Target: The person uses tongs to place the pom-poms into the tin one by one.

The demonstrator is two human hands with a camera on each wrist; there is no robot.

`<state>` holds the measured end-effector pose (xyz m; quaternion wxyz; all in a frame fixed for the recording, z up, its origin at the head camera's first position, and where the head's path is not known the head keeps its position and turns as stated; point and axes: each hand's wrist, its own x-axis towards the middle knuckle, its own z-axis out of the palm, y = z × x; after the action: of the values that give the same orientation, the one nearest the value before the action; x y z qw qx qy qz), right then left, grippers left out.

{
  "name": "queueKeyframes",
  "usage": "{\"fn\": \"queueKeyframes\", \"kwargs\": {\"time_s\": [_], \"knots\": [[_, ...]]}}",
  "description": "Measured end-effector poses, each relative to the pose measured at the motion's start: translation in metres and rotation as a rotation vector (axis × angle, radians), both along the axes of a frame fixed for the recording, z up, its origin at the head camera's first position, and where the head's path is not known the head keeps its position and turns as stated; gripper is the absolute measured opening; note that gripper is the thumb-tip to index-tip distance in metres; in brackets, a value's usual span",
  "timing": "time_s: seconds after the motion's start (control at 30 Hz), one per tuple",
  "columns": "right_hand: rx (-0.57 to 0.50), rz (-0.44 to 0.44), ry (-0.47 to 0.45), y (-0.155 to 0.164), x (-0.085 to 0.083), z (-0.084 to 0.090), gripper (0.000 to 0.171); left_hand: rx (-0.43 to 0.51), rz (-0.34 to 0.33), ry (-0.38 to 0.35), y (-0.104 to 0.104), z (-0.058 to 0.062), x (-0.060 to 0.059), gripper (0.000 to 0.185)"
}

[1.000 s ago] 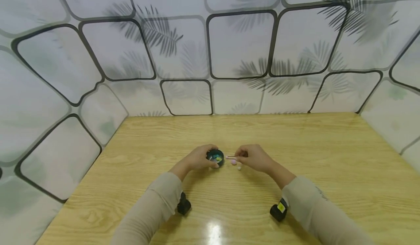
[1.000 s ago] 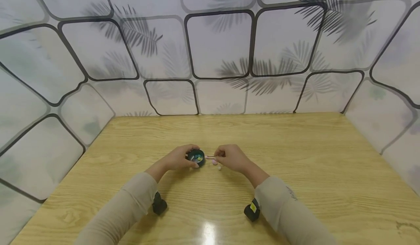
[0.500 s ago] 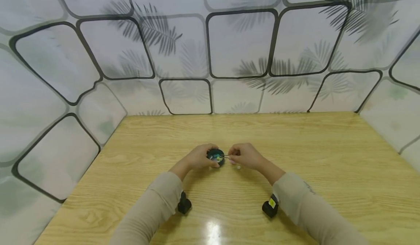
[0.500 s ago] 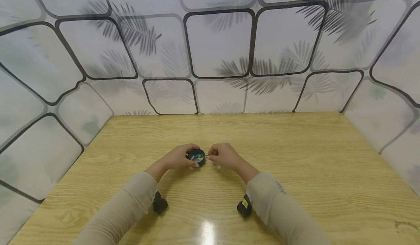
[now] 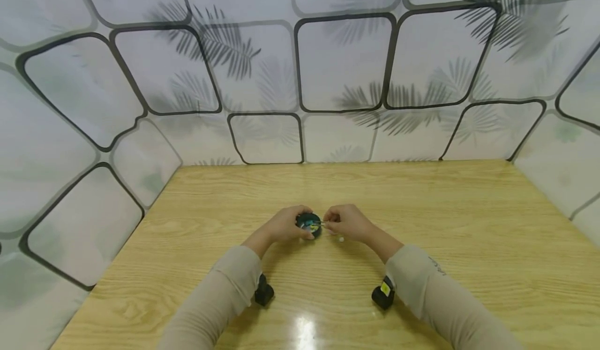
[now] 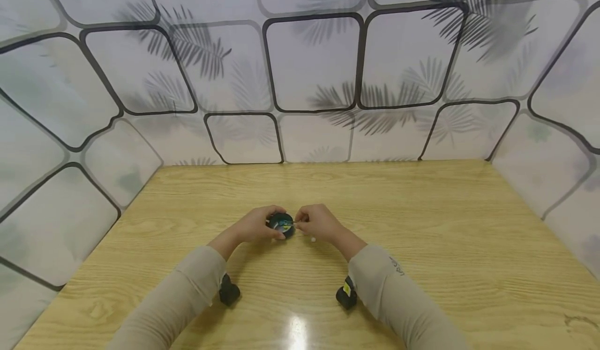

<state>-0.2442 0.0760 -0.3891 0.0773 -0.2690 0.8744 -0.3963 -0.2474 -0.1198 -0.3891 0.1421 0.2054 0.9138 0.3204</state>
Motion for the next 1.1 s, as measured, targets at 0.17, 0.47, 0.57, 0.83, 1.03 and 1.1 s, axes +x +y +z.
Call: {"fn": "queueKeyframes", "kwargs": {"time_s": [0.17, 0.47, 0.57, 0.83, 1.03, 1.1], "knots": [[-0.019, 0.001, -0.012, 0.003, 0.001, 0.002, 0.010, -0.004, 0.010, 0.000, 0.000, 0.000, 0.001, 0.059], [0.024, -0.054, 0.025, 0.016, 0.002, 0.005, 0.009, 0.017, 0.010, 0.008, 0.000, 0.000, 0.000, 0.059], [0.023, -0.055, 0.023, 0.022, 0.003, 0.003, 0.010, 0.014, 0.017, 0.010, 0.001, 0.000, 0.001, 0.059], [0.012, -0.080, -0.002, 0.037, 0.006, 0.000, 0.012, -0.003, 0.004, 0.017, 0.000, 0.000, 0.000, 0.060], [0.009, -0.085, 0.000, 0.047, 0.008, -0.001, 0.012, -0.007, 0.014, 0.007, -0.001, -0.001, -0.001, 0.060], [0.017, -0.088, 0.009, 0.051, 0.009, -0.002, 0.011, -0.007, 0.013, 0.008, -0.001, -0.002, -0.001, 0.060]]}}
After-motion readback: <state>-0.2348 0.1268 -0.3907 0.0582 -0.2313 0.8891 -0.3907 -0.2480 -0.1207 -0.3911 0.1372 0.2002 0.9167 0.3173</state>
